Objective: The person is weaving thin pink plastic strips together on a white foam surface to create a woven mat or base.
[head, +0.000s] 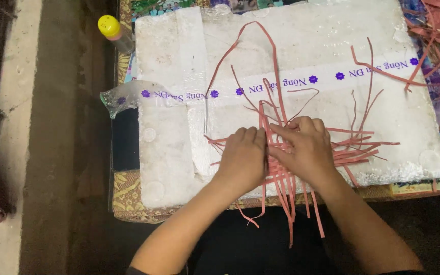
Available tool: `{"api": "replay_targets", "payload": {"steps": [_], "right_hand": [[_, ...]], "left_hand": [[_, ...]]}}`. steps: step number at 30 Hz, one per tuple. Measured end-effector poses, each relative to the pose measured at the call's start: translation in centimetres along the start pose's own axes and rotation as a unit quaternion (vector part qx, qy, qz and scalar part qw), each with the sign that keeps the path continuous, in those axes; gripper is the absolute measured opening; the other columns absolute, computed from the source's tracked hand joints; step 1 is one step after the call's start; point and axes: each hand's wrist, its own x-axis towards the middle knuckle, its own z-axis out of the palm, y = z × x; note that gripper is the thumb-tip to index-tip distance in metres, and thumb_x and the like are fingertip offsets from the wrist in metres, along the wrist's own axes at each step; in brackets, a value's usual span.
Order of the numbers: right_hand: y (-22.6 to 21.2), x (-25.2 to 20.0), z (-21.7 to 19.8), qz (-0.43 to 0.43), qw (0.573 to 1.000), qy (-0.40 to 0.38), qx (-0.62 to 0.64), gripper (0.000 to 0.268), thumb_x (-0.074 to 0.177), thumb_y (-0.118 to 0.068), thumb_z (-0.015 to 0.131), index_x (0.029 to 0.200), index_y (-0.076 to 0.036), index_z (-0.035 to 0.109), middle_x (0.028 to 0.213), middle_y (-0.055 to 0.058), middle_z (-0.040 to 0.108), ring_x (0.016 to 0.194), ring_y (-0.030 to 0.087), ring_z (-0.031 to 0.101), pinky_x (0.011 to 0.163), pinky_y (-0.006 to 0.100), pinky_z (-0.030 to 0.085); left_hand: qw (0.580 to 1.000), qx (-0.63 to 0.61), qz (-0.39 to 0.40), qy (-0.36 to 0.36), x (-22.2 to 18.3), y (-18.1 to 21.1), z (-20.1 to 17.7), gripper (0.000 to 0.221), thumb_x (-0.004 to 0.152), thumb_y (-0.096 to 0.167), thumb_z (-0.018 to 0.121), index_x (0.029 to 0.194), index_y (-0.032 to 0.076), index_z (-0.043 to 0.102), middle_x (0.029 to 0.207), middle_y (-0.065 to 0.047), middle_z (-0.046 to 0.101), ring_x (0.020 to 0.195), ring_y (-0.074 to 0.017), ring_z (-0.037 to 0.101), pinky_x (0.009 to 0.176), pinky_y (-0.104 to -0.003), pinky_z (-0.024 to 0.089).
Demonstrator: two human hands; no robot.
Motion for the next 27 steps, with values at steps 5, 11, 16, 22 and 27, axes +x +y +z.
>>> {"api": "replay_targets", "payload": {"steps": [5, 11, 16, 22, 27], "right_hand": [[1.1, -0.3, -1.3, -0.050, 0.997, -0.019, 0.049, 0.053, 0.064, -0.039, 0.068, 0.112, -0.021, 0.054, 0.092, 0.006, 0.052, 0.096, 0.027, 0.048, 0.082, 0.037, 0.037], [2.3, -0.8, -0.1, -0.056, 0.994, 0.039, 0.086, 0.057, 0.060, -0.032, 0.075, 0.103, -0.009, 0.047, 0.095, 0.007, 0.055, 0.094, 0.028, 0.050, 0.082, 0.039, 0.039], [1.7, -0.8, 0.1, -0.070, 0.988, 0.093, 0.105, 0.048, 0.062, -0.027, 0.076, 0.090, -0.008, 0.043, 0.093, 0.008, 0.054, 0.090, 0.028, 0.052, 0.078, 0.039, 0.040], [0.9, -0.5, -0.8, -0.030, 0.998, 0.038, 0.052, 0.049, 0.063, -0.031, 0.075, 0.100, -0.005, 0.054, 0.090, 0.010, 0.051, 0.093, 0.029, 0.049, 0.081, 0.040, 0.037], [1.1, -0.4, -0.4, -0.055, 0.996, 0.057, 0.034, 0.047, 0.063, -0.037, 0.074, 0.093, -0.005, 0.054, 0.085, 0.010, 0.051, 0.085, 0.027, 0.051, 0.076, 0.037, 0.038]], "left_hand": [[0.996, -0.048, -0.011, 0.075, -0.5, 0.3, 2.2, 0.047, 0.085, 0.024, 0.037, 0.115, -0.012, 0.041, 0.109, -0.028, 0.045, 0.107, -0.0403, 0.037, 0.090, -0.045, 0.027], [0.992, 0.005, 0.016, 0.125, -0.9, 0.1, 2.2, 0.051, 0.086, 0.031, 0.034, 0.113, -0.011, 0.043, 0.107, -0.027, 0.044, 0.108, -0.0401, 0.035, 0.094, -0.049, 0.022], [0.989, 0.018, 0.025, 0.145, -0.8, -0.1, 2.8, 0.052, 0.083, 0.032, 0.037, 0.113, -0.009, 0.044, 0.104, -0.025, 0.046, 0.105, -0.0390, 0.038, 0.092, -0.050, 0.024], [0.987, 0.025, 0.018, 0.158, -0.7, 0.0, 2.9, 0.049, 0.083, 0.031, 0.036, 0.112, -0.008, 0.046, 0.101, -0.024, 0.047, 0.103, -0.0390, 0.039, 0.091, -0.051, 0.022], [0.987, 0.025, 0.027, 0.154, -0.7, -0.2, 3.1, 0.057, 0.074, 0.035, 0.041, 0.111, -0.008, 0.047, 0.099, -0.023, 0.047, 0.098, -0.0375, 0.040, 0.091, -0.052, 0.022]]}}
